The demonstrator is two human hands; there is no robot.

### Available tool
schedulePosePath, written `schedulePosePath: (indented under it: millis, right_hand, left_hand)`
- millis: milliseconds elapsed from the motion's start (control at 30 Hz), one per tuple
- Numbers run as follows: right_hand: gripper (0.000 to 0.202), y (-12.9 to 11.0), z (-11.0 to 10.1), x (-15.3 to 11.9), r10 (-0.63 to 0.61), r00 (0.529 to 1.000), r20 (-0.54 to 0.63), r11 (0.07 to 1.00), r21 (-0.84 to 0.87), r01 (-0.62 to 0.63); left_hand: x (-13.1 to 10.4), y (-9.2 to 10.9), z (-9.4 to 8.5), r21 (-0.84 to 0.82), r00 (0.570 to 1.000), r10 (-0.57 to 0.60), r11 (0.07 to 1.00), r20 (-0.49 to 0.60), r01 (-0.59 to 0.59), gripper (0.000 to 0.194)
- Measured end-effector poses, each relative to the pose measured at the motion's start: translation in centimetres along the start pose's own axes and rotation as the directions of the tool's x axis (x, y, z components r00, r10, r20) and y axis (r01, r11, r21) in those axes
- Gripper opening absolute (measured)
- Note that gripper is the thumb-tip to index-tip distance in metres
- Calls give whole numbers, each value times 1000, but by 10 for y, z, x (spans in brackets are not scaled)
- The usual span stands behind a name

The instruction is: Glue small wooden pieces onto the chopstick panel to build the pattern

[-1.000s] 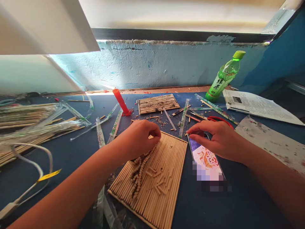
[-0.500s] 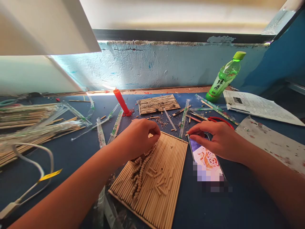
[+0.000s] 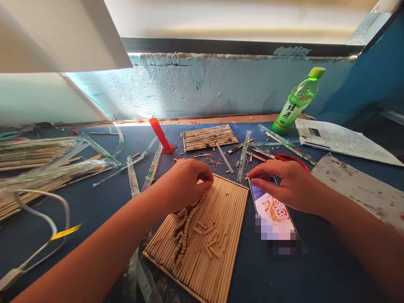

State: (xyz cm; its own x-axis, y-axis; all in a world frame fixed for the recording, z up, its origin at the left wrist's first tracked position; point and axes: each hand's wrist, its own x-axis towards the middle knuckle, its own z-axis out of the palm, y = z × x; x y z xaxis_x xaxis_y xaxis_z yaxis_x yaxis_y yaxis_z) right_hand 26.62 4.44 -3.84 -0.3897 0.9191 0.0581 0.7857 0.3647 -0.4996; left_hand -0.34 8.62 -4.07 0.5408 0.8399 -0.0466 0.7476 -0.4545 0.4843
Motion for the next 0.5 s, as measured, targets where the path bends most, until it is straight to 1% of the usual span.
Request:
schedulePosePath:
  millis: [200,400,500]
  right_hand:
    - [21,0,1,-1,9,1000,1,1000,3,-9]
    - [21,-1,0,0,-1,1000,-1,1000,-8,1]
    - [21,-1,-1,-1,1,1000,2,1000,-8,-1]
  left_hand:
    - [0,1,-2,9,1000,6,1000,-2,-6,16]
    - [1,-4,1,16,999,28,999,-26,-28,17]
    - [1,-3,1,9,999,38,999,-31,-37,18]
